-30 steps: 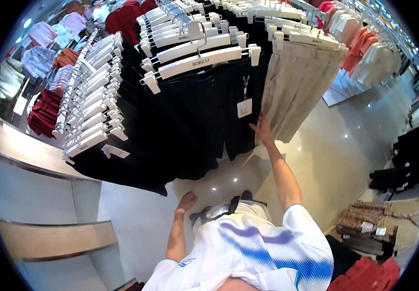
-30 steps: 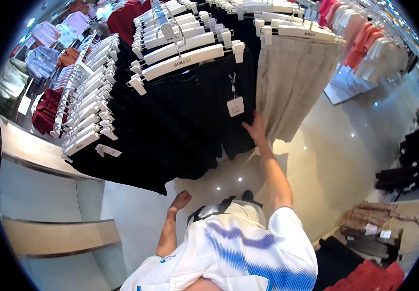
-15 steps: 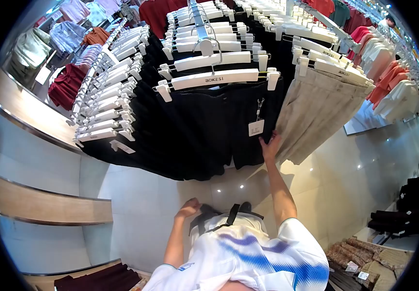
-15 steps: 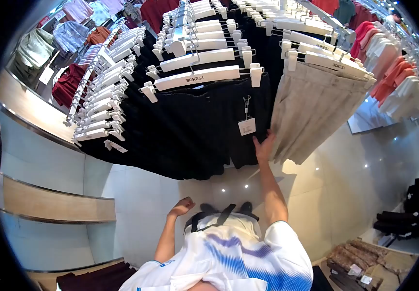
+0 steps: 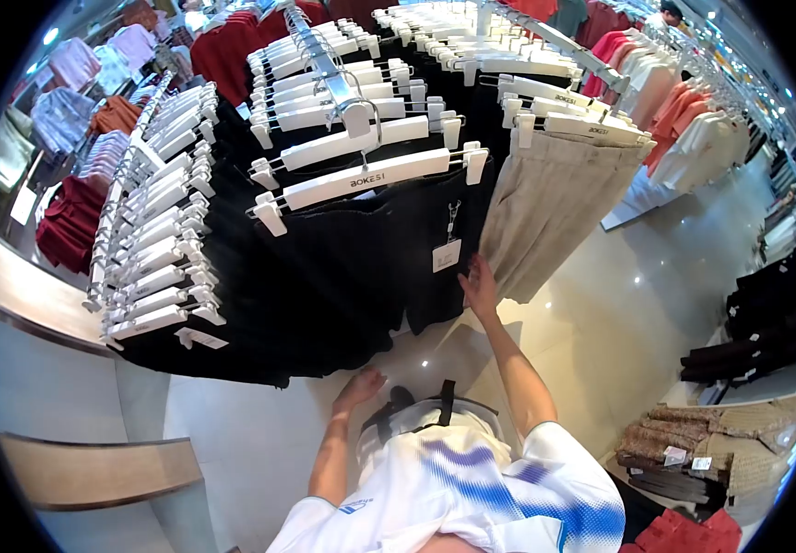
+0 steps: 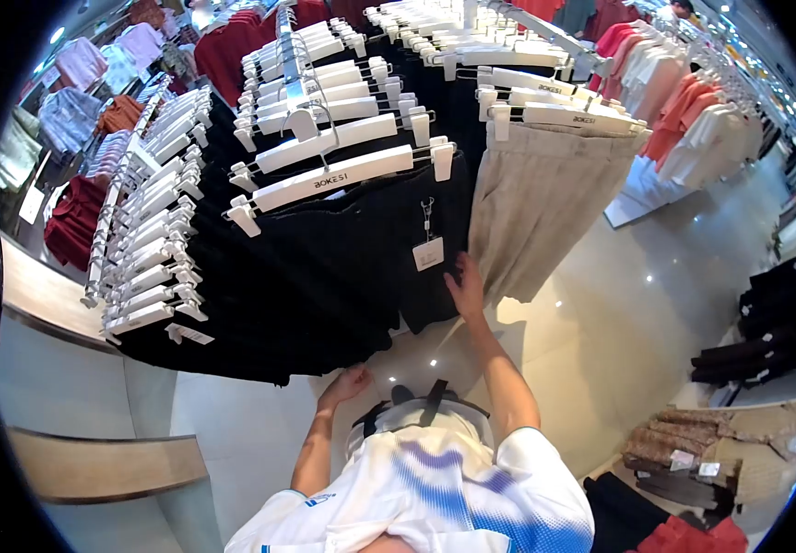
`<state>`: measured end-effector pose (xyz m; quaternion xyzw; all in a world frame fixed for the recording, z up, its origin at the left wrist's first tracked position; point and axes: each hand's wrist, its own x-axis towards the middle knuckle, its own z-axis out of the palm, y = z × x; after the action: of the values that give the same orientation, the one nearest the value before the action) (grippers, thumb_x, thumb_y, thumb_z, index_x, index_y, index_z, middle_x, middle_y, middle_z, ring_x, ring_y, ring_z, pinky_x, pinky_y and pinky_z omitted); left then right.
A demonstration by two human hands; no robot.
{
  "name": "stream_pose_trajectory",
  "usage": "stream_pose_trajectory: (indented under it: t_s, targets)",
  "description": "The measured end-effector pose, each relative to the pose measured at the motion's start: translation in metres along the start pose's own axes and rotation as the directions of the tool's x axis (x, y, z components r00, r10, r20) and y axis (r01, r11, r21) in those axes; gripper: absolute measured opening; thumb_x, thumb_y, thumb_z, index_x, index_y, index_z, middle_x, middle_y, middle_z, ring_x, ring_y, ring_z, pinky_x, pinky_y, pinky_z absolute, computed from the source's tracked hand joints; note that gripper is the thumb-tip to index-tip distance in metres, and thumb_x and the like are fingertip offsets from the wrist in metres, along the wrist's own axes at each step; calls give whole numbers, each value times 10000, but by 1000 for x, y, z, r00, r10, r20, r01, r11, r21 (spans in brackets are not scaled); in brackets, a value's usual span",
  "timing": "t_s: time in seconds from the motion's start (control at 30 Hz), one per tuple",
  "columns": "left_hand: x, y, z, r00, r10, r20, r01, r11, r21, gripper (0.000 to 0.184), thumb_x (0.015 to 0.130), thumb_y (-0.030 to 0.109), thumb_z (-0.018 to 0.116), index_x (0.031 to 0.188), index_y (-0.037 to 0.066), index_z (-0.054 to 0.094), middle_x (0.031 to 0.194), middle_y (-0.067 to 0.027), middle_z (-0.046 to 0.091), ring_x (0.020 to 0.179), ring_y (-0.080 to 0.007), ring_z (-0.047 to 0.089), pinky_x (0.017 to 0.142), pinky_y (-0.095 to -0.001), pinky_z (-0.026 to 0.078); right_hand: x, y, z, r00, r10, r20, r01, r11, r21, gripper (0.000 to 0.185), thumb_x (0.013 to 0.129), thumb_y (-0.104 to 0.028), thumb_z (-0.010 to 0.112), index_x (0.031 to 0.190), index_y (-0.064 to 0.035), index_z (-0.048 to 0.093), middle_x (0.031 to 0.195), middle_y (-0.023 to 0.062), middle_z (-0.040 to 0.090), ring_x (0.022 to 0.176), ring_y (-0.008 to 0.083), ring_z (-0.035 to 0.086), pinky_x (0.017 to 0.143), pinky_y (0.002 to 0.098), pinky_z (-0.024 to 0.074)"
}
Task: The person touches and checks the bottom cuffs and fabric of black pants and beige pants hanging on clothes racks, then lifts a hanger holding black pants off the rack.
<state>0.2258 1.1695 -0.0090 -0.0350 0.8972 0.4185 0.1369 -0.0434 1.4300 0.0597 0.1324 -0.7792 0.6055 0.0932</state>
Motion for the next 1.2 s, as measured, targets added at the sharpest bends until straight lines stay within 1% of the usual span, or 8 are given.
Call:
stream_pose_trajectory:
  t_s: [0.27,0.37,0.43,0.53,0.67,0.73,0.9,1.2]
  targets:
    - [23,17,-12,991,126,-38,-126,992,1,188,873,217,600,869,41,533,805,-139,584,740,-282,581,656,-378,459,18,-39,22,987,-111,-119,107,993,-39,595,771,-49,692,1295,-29,412,1249,168,463,1108,266,509,880,344,457]
    - [17,-6,-4,990,138,-32,-140,987,-73,235,868,252,604,848,29,532,795,-144,578,743,-277,578,659,-382,458,20,-31,25,961,-158,-228,147,987,-65,495,774,-46,684,1222,-5,476,1135,162,552,1019,248,577,831,335,481]
    - [13,-16,-3,989,145,15,-143,984,-106,278,860,285,610,831,19,533,784,-149,571,747,-278,573,664,-385,456,19,-14,21,992,98,75,-91,992,-90,410,777,-68,697,1150,0,539,969,109,631,848,176,638,758,279,501]
    - [7,-18,-11,988,55,141,-40,993,-111,283,865,289,605,825,18,535,796,-152,571,745,-271,573,659,-378,450,14,8,23,986,10,164,16,988,-155,283,799,-81,680,1049,9,581,821,82,655,704,144,648,678,273,512]
    - [4,-5,-23,997,-21,78,30,993,-112,303,865,305,604,829,12,536,813,-156,577,746,-274,571,675,-372,451,16,12,32,984,-48,169,86,970,-226,267,817,-78,666,1046,12,562,876,103,647,729,155,642,665,290,516]
    - [7,-7,-18,996,-56,64,65,989,-137,309,863,312,605,837,10,539,819,-158,582,750,-277,572,687,-370,455,21,-12,35,998,40,-56,-39,999,8,273,818,-78,670,1039,17,540,861,109,635,728,178,633,655,299,515]
    - [19,-11,10,975,-223,11,218,938,-271,294,871,302,603,875,13,549,854,-160,616,783,-249,603,707,-354,476,33,-32,20,994,-64,-84,58,996,-68,527,765,-22,699,1209,-14,415,1201,162,461,1025,252,536,794,329,484]
    - [49,43,36,981,-194,13,191,948,-255,299,870,313,605,873,21,537,797,-147,620,737,-243,607,668,-357,478,49,-44,-4,959,-281,-20,276,952,-129,677,742,-29,704,1321,-4,355,1276,189,421,1154,346,463,951,380,416]
